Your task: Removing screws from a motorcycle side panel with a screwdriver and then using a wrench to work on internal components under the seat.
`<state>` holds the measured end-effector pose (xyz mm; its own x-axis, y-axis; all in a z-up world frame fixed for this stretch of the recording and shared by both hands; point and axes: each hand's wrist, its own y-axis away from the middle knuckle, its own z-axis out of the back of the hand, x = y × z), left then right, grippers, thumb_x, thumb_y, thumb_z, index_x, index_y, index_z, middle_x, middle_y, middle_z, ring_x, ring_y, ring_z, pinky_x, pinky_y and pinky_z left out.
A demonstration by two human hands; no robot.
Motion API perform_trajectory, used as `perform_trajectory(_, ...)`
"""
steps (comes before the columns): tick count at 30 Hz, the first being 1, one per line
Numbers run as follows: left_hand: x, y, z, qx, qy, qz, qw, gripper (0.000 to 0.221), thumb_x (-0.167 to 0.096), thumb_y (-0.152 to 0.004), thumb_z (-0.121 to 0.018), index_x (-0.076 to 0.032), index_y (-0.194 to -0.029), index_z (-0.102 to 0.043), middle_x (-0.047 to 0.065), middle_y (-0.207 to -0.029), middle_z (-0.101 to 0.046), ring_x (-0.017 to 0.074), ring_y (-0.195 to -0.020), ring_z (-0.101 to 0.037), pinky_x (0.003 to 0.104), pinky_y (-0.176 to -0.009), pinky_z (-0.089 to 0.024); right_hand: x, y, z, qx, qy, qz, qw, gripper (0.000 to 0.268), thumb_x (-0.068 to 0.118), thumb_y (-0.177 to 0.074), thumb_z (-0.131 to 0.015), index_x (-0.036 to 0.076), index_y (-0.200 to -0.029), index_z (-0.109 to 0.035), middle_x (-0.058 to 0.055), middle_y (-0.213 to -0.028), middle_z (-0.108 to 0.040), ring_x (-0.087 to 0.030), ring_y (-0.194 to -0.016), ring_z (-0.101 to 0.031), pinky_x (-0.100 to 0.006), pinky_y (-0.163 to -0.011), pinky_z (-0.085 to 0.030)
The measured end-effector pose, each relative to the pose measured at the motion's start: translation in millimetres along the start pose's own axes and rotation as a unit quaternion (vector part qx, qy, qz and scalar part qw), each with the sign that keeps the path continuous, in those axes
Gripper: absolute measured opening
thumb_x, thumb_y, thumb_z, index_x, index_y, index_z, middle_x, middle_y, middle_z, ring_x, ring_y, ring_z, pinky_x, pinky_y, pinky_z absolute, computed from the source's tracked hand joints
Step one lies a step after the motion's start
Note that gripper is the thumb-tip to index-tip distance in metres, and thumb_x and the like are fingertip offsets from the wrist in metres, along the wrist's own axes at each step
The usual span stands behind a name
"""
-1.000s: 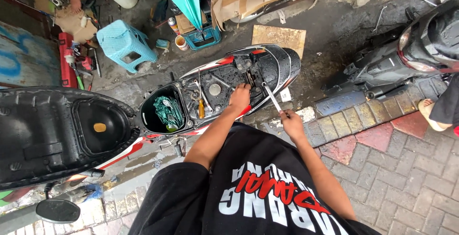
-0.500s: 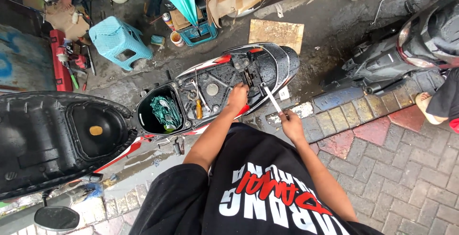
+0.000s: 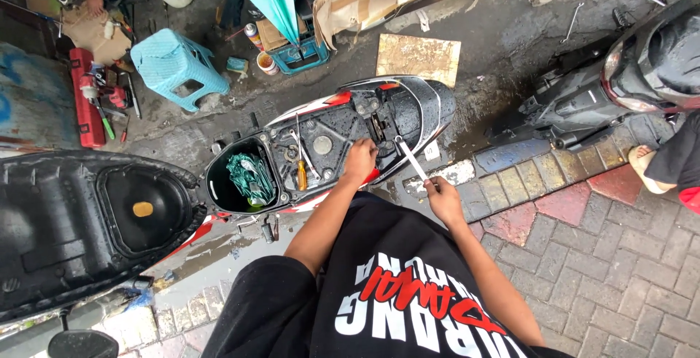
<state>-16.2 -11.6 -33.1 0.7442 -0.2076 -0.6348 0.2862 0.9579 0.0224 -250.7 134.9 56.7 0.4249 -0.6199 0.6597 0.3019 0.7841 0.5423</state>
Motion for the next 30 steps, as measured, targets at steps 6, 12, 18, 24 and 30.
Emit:
perform_trajectory(6,-11.0,6.6,14.5,-0.009,0.018,-0.004,1.0,0.013,-0.01,-0.087,-0.075,-0.005,-0.097,-0.068,0.013,-0.09,-0.066,0.0362,-0.09,-0.072,0.042,-0.077,-0.062,-7.8,-16.9,-3.6,0.012,0.015,0.001,1.0,0.037,0.039,-0.102,-0.058,0.01,-0.119,-0.074,-0.017,-0.097,-0.079,-0.038,-0.104,-0.072,-0.051,-0.091,-0.052)
perform_trajectory(12,-3.3,9.9,4.9,-0.002,0.024,-0.006,1.0,0.011,-0.011,-0.088,-0.073,-0.005,-0.098,-0.071,0.011,-0.09,-0.067,0.0327,-0.09,-0.073,0.037,-0.077,-0.062,16.9,5.3,6.1,0.034,0.034,-0.014,0.999,0.037,0.043,-0.1,-0.058,0.015,-0.115,-0.076,-0.014,-0.092,-0.079,-0.037,-0.103,-0.073,-0.051,-0.091,-0.053)
perform_trajectory(18,1.5,3.5,1.6,0.02,0.034,0.0,0.999,0.013,-0.011,-0.091,-0.071,-0.003,-0.101,-0.074,0.014,-0.093,-0.07,0.0341,-0.093,-0.074,0.038,-0.081,-0.062,7.9,-7.3,1.7,0.034,0.035,0.006,0.999,0.039,0.04,-0.103,-0.055,0.009,-0.113,-0.075,-0.018,-0.086,-0.076,-0.038,-0.091,-0.071,-0.05,-0.085,-0.053)
perform_trajectory(24,-14.7,6.5,25.2,0.008,0.068,-0.022,0.997,0.019,-0.002,-0.094,-0.065,-0.003,-0.111,-0.074,0.015,-0.099,-0.068,0.0374,-0.1,-0.071,0.039,-0.086,-0.061,20.5,5.2,7.6,0.021,0.035,0.029,0.999,0.037,0.032,-0.106,-0.051,0.004,-0.115,-0.073,-0.021,-0.078,-0.07,-0.04,-0.081,-0.068,-0.05,-0.076,-0.051)
perform_trajectory(30,-5.5,5.9,13.5,0.007,0.003,-0.056,0.998,0.016,-0.003,-0.094,-0.068,-0.006,-0.109,-0.072,0.01,-0.097,-0.066,0.0298,-0.1,-0.071,0.035,-0.083,-0.062,41.4,21.0,15.3,0.03,0.031,-0.004,0.999,0.033,0.031,-0.106,-0.05,0.01,-0.115,-0.074,-0.017,-0.082,-0.071,-0.037,-0.088,-0.069,-0.05,-0.083,-0.051)
